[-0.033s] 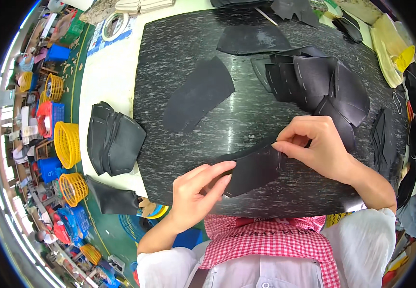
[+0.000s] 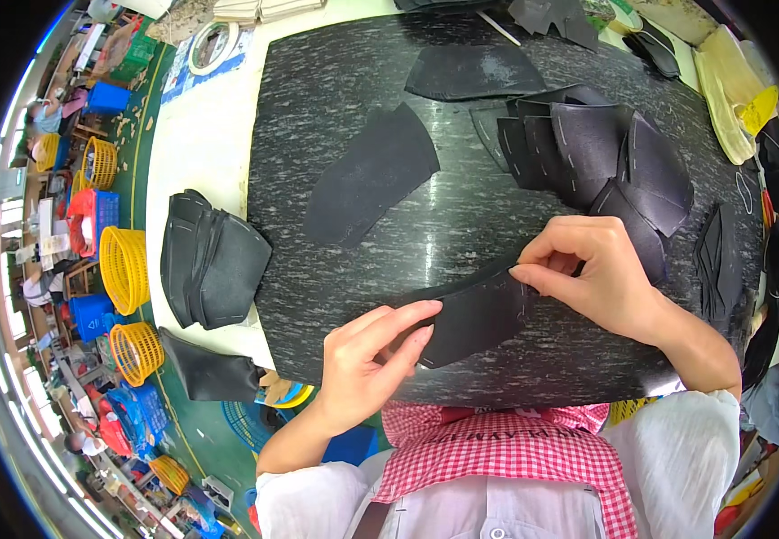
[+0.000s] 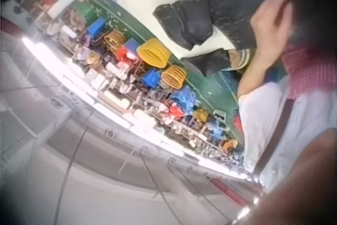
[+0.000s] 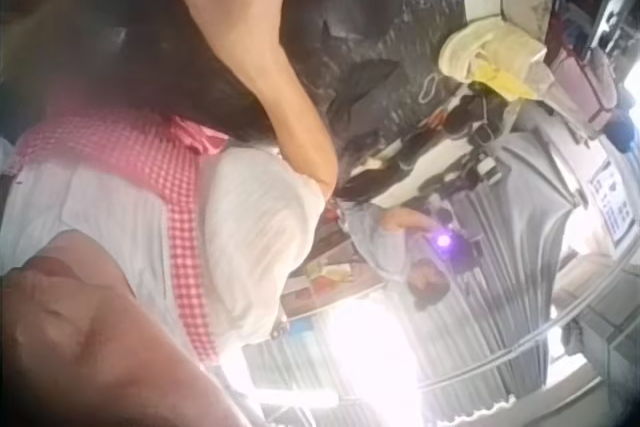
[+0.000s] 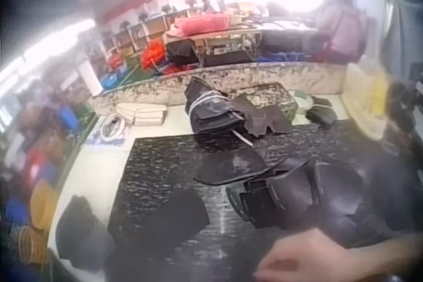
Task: The person organizes several black leather shoe upper components on a work surface, stacking them together by hand and then using a yellow adhesive applicator on one piece.
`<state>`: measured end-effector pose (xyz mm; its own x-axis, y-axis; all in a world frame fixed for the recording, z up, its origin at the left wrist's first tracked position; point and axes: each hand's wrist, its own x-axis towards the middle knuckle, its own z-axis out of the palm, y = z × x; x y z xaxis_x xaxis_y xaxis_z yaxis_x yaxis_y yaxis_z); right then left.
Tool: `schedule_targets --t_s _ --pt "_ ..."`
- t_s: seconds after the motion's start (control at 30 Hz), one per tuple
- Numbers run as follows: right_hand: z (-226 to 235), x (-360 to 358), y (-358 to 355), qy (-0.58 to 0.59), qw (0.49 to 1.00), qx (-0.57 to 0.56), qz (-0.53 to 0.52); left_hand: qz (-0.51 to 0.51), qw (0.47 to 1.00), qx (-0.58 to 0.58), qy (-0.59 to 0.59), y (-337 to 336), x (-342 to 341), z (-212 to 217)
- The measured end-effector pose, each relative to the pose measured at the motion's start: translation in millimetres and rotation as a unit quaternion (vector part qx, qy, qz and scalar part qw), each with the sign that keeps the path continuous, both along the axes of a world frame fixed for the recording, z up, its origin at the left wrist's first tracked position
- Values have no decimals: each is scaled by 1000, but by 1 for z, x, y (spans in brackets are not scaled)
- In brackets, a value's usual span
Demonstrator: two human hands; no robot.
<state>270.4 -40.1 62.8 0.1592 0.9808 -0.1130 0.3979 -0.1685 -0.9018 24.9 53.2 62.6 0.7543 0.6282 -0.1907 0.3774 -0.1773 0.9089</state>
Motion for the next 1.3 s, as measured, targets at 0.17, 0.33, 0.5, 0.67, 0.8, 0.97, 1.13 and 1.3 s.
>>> schedule_targets --t_s 0.17,0.33,0.5,0.67,0.8,0.97,1.13,1.3 --pt "-2 1 1 -18 1000 5 0 -19 999 27 4 3 4 0" --pt "-3 -2 2 -53 998 17 -3 -22 998 57 13 2 8 0" --pt "1 10 5 -210 975 72 19 -20 996 82 24 3 6 0" --pt "-4 -10 -15 -270 915 259 147 -17 997 67 26 4 10 -2" --pt "-13 -17 -19 -328 889 256 191 -3 997 75 23 3 9 2" --pt "-14 -15 -20 -346 882 254 194 13 984 152 92 8 -4 3" --pt "-13 -14 -21 -347 886 249 183 -10 904 428 20 18 -18 1" --pt "0 -3 -21 -214 951 193 111 -252 906 338 34 -8 10 -3"
